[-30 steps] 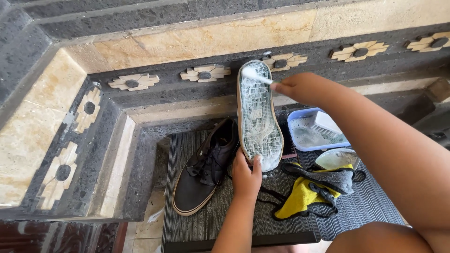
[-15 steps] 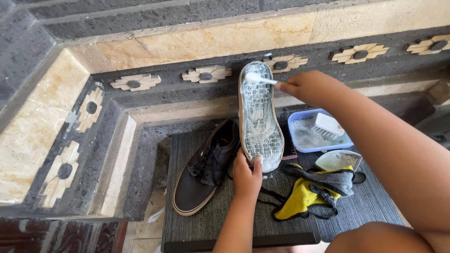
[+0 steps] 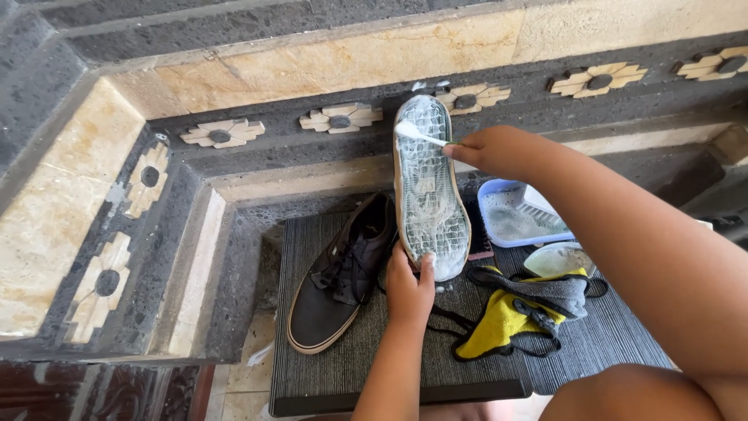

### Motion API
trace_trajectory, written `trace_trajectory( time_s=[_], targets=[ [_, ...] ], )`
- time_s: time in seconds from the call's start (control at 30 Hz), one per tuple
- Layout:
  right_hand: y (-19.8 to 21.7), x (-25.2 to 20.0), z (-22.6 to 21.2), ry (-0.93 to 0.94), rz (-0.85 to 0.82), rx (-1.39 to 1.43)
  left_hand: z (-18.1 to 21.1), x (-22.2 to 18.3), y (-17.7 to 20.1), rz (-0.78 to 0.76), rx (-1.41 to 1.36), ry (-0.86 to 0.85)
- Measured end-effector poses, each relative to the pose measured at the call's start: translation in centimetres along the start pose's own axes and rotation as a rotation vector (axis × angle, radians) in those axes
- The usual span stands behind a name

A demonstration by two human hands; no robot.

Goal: The person is cleaning the sole of a black sneaker by scrubbing it with a toothbrush dipped in soapy water.

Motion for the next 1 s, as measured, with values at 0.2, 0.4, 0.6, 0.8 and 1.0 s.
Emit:
trace_trajectory(
  time_s=[0.2,0.4,0.6,0.8,1.0],
  targets=[
    [1.1,-4.4,5.5,-0.184,0.142,-0.007,-1.1,0.1,-0.6,0.079,-0.002,-0.059],
    [-0.5,-7.3,8.9,-0.395,-0.316,-0.376,-1.4,0.5,-1.2,0.03,-0.011,0.005],
    [-7.2,-7.9,14.2,0.132,-0.175,-0.721,-1.4,-0.1,-1.4,0.109,-0.005,-0.078],
    [-6.1,-8.5,13.0,-0.014,-0.093,-0.447,-1.6,-0.3,-1.6,0.11,0.008,-0.054],
    [-0.5,-11.2,7.1,-0.129,0.153,-0.077,-1.5,-0.4,-1.8,0.148,0.037,-0.107]
  ],
)
Point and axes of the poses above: each hand's wrist, its own x-axis towards the middle knuckle, its own y-axis out of the back of the hand, z = x × y, the point moved 2 cm from there along x, towards the middle knuckle, and after that the axes turned 7 degrees about z, right-handed, at the moved point
